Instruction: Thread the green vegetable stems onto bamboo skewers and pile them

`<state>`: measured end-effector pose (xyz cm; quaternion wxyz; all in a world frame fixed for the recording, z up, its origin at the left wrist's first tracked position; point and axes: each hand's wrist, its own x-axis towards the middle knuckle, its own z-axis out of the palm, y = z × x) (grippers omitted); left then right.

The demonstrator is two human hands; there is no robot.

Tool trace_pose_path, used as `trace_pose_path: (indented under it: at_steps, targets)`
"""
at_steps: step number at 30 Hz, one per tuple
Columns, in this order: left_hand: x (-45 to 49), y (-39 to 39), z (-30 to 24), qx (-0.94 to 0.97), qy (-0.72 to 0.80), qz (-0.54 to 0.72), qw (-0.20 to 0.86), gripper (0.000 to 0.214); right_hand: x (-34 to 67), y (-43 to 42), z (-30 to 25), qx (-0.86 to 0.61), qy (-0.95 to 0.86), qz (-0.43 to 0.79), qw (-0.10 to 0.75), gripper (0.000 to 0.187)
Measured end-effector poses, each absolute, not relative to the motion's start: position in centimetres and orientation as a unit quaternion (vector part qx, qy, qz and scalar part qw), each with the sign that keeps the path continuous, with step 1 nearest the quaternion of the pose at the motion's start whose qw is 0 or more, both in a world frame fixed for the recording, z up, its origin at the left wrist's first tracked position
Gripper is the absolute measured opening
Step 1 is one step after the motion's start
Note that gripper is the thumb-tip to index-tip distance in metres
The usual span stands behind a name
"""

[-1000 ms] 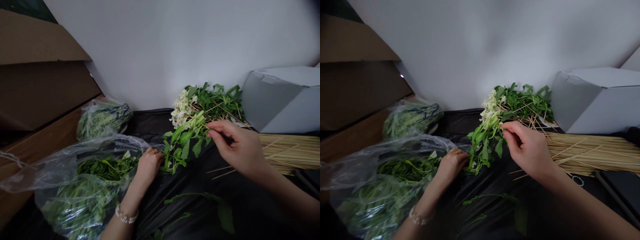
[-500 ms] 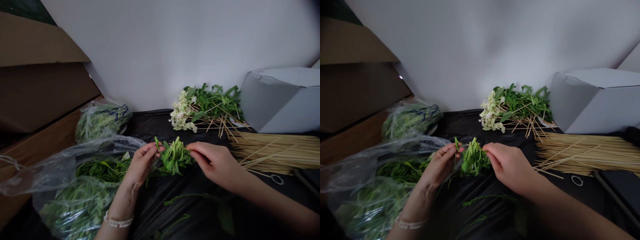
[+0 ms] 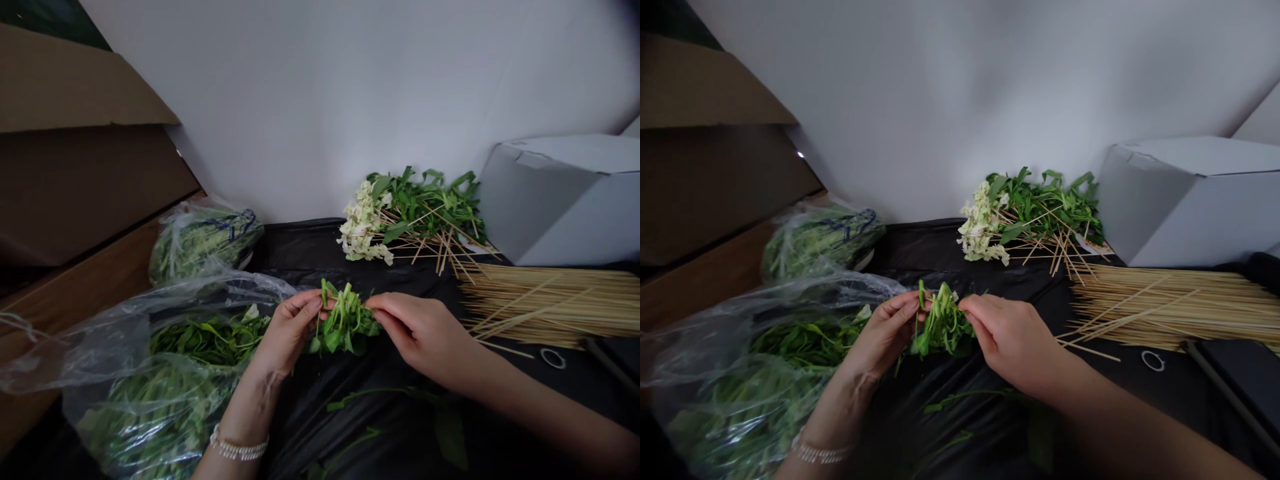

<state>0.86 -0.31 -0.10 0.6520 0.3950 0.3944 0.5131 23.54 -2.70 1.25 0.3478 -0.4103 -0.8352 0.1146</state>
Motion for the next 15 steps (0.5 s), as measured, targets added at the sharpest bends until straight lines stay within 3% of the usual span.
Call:
trace_pose_path:
  at_steps: [15]
  targets:
    - [0.99, -0.31, -0.28, 0.474, 0.441, 0.512, 0.564, 0.023, 23.52, -2.62, 0.71, -0.414, -0.834, 0.124, 0.343, 0.021]
